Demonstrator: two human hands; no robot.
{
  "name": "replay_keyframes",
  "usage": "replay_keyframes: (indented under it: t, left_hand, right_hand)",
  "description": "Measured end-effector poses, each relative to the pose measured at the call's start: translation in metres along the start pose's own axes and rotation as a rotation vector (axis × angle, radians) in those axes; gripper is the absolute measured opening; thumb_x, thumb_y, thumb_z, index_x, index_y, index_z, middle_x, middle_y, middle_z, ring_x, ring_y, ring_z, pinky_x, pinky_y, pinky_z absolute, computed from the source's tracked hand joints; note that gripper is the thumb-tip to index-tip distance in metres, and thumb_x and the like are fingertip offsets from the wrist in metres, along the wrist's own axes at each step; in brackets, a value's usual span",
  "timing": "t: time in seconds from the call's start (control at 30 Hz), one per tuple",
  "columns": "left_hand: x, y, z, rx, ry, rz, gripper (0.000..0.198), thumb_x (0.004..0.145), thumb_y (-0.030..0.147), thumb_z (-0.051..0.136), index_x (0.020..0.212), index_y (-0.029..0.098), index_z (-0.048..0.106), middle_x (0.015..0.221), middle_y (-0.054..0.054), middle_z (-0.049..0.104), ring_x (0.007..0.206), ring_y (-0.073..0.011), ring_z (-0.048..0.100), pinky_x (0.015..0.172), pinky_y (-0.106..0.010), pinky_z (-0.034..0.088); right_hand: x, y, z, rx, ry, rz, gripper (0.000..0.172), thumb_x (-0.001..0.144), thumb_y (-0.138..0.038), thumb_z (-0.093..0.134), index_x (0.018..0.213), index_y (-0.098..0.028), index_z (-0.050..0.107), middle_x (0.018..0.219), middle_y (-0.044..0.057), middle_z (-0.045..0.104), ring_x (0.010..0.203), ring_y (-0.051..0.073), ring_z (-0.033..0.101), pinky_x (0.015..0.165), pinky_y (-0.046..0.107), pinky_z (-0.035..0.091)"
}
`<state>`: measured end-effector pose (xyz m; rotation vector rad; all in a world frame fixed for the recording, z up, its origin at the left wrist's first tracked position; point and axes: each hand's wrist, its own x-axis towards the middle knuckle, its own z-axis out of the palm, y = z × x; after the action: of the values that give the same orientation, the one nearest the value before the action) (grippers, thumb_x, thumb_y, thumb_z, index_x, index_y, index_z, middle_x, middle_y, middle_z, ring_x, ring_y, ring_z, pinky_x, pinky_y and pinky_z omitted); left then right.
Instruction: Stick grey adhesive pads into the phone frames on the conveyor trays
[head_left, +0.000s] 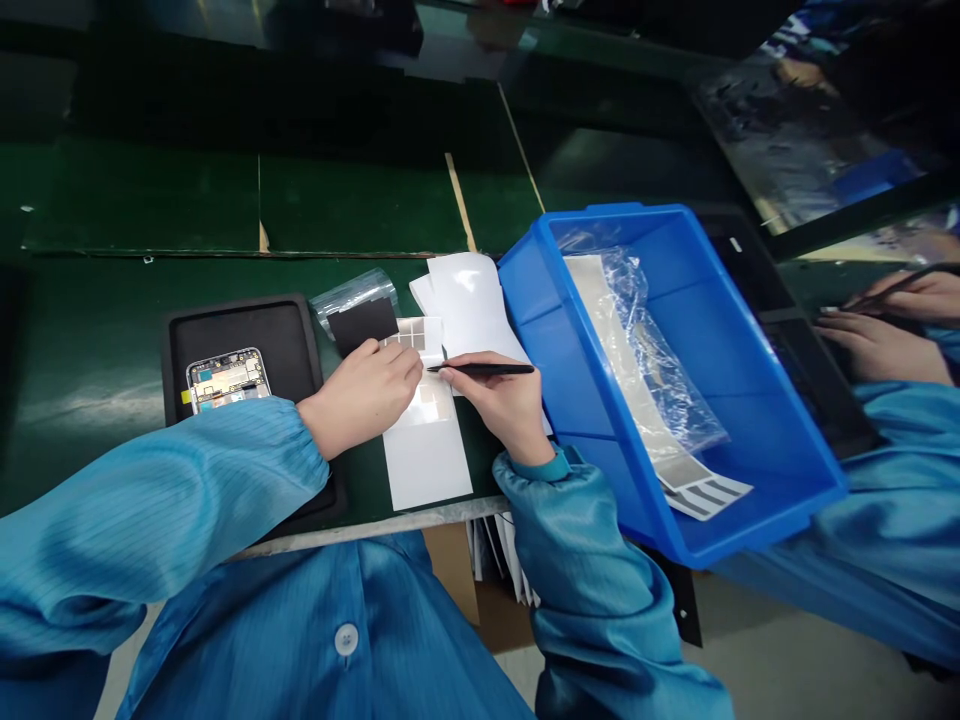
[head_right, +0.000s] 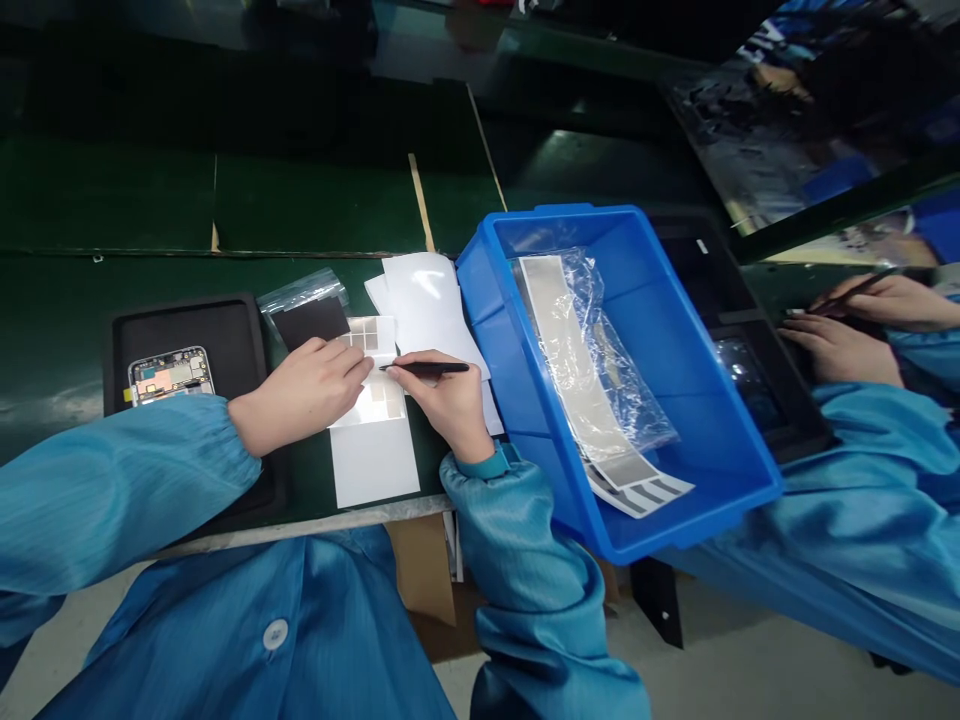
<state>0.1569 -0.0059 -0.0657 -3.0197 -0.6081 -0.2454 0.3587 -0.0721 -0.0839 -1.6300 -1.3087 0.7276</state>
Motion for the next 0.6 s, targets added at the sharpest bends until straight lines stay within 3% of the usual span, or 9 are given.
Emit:
replay_keyframes:
  t: [0.4,0.5,0.6]
  left_hand:
    - [0.003,0.0,-0.002,-0.074,-0.08,-0.025,0.029,0.099,0.009,0.036,0.106,0.007,0.065,0.101,-0.013,0.066,0.094,-0.0264,0.061,0.074,-0.039,0.038]
    - [0.003,-0.007,-0.012,-0.199,-0.15,-0.083,0.031,0.097,0.007,0.039,0.115,0.008,0.064,0.111,-0.014,0.068,0.102,-0.0266,0.063,0.079,-0.038,0.043]
    - [-0.003,-0.017,-0.033,-0.444,-0.167,-0.195,0.033,0.096,0.011,0.044,0.122,0.012,0.064,0.115,-0.011,0.07,0.102,-0.0237,0.065,0.082,-0.035,0.046]
  right_hand:
    - [0.0,-0.002,-0.002,0.066,0.075,-0.003,0.013,0.073,-0.031,0.085,0.079,-0.021,0.078,0.082,0.004,0.078,0.078,0.022,0.073,0.076,0.036,0.061]
    - [-0.003,-0.009,-0.005,0.122,0.124,0.016,0.014,0.07,-0.029,0.086,0.078,-0.022,0.077,0.08,0.003,0.078,0.077,0.022,0.074,0.073,0.035,0.061]
    - [-0.009,-0.023,-0.005,0.161,0.121,0.001,0.014,0.07,-0.029,0.087,0.078,-0.023,0.078,0.08,0.003,0.077,0.074,0.022,0.073,0.07,0.034,0.061]
